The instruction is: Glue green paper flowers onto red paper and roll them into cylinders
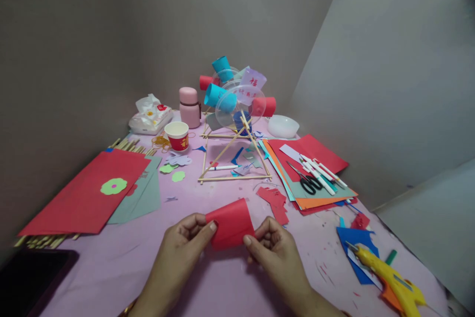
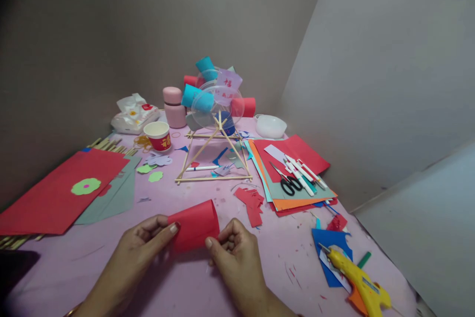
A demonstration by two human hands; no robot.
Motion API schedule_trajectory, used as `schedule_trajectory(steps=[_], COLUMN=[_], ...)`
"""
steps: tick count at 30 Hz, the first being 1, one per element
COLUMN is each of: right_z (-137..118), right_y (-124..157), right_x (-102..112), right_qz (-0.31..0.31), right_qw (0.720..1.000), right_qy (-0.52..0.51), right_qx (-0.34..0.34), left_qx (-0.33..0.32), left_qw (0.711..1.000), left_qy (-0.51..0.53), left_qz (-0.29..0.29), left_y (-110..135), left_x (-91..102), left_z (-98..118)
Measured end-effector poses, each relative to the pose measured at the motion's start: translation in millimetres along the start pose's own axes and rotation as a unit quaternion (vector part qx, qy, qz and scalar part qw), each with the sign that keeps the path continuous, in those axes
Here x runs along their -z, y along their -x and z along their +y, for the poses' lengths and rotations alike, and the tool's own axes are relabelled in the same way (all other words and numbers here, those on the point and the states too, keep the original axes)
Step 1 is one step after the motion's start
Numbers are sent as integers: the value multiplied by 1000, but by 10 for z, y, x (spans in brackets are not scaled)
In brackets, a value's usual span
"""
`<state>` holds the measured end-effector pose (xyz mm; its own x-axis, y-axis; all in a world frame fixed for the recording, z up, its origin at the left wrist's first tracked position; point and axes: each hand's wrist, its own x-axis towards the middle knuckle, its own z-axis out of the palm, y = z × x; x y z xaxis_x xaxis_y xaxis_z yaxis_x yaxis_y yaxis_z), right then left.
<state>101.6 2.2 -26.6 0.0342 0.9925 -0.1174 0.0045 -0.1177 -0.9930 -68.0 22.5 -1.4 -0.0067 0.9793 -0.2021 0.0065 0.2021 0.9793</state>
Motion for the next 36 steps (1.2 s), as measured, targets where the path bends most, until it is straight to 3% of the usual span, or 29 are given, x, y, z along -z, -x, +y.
schedule_trajectory(steps=[14, 23, 36], right_z=[-8, -13, 5], right_y=[-18, -29, -60], right_x=[2, 16, 9], right_qz=[-1, 2, 5], right_qw=[1000, 1000, 998], right_qy=[-15, -21, -68], right_qx=[-10, -13, 5], left_qx=[4, -5, -17], left_qw=[999, 995, 992], left_qy=[27, 33, 49], left_qz=[-17, -99, -111], left_y=[3, 14, -45], left_x=[-11, 21, 10], left_z=[5, -46, -50])
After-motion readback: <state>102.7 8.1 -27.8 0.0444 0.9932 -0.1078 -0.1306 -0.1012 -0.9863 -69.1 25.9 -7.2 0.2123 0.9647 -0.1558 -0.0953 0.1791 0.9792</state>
